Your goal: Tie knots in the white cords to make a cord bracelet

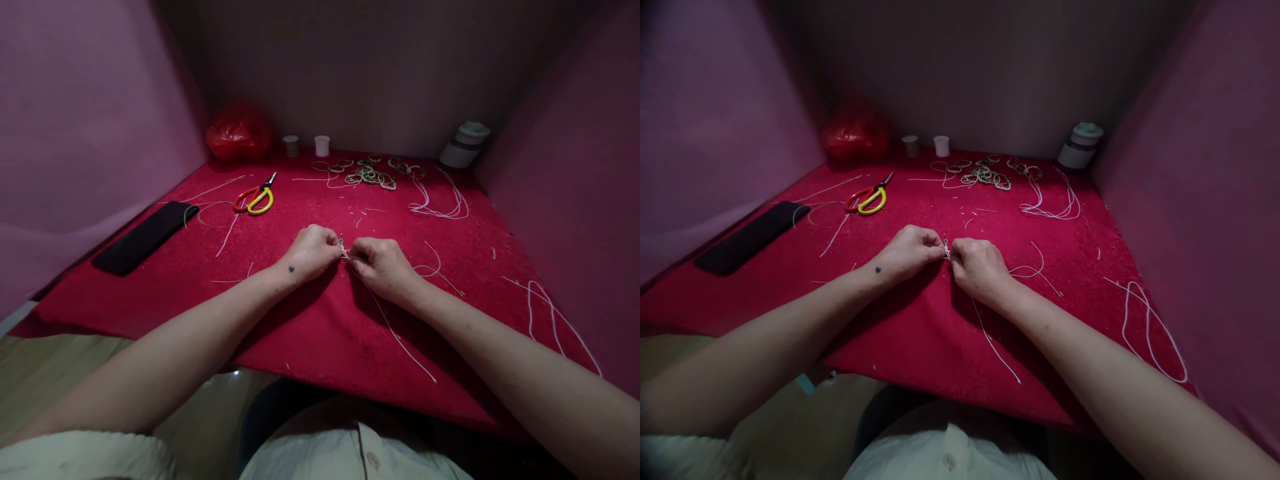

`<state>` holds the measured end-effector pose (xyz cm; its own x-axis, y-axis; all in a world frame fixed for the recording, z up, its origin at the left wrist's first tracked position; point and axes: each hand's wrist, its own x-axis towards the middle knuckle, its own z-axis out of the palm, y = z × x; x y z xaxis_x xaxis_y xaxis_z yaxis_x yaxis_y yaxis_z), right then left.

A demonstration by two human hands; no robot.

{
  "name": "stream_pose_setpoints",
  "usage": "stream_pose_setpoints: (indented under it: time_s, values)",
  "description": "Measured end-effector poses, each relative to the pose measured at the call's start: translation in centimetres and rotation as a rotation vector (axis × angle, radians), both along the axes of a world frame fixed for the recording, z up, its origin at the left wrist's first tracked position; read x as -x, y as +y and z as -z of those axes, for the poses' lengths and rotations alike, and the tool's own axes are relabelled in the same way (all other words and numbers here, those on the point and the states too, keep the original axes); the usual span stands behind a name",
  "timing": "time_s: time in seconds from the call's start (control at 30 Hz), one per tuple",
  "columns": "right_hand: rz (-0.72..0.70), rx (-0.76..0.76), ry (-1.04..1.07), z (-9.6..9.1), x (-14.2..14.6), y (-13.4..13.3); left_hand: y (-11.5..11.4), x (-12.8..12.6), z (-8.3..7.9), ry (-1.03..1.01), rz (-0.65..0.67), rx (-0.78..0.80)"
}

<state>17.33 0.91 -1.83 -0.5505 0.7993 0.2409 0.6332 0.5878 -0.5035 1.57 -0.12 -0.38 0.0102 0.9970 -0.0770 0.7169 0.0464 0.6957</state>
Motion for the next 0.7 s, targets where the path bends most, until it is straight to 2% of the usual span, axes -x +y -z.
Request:
stream_pose_setpoints:
  time_s: [0.23, 0.43, 0.6, 0.7]
  values:
    - [-0.010, 0.020, -0.017, 0.0, -0.1, 0.1, -0.1, 0.0, 0.0, 0.095, 0.027, -0.051]
    - [-0.008, 0.039, 0.015, 0.1, -0.4, 0.1, 0.0, 0.1, 0.2, 0.066, 0.048, -0.034]
    - [-0.038, -0.023, 0.333, -0.3, -0.9, -0.5, -0.6, 0.3, -0.2, -0.005, 0.077, 0.029]
    - [-0.078, 0.148, 0.583, -0.9, -0.8, -1.0, -1.2, 0.7, -0.6, -0.036, 0.146, 0.125]
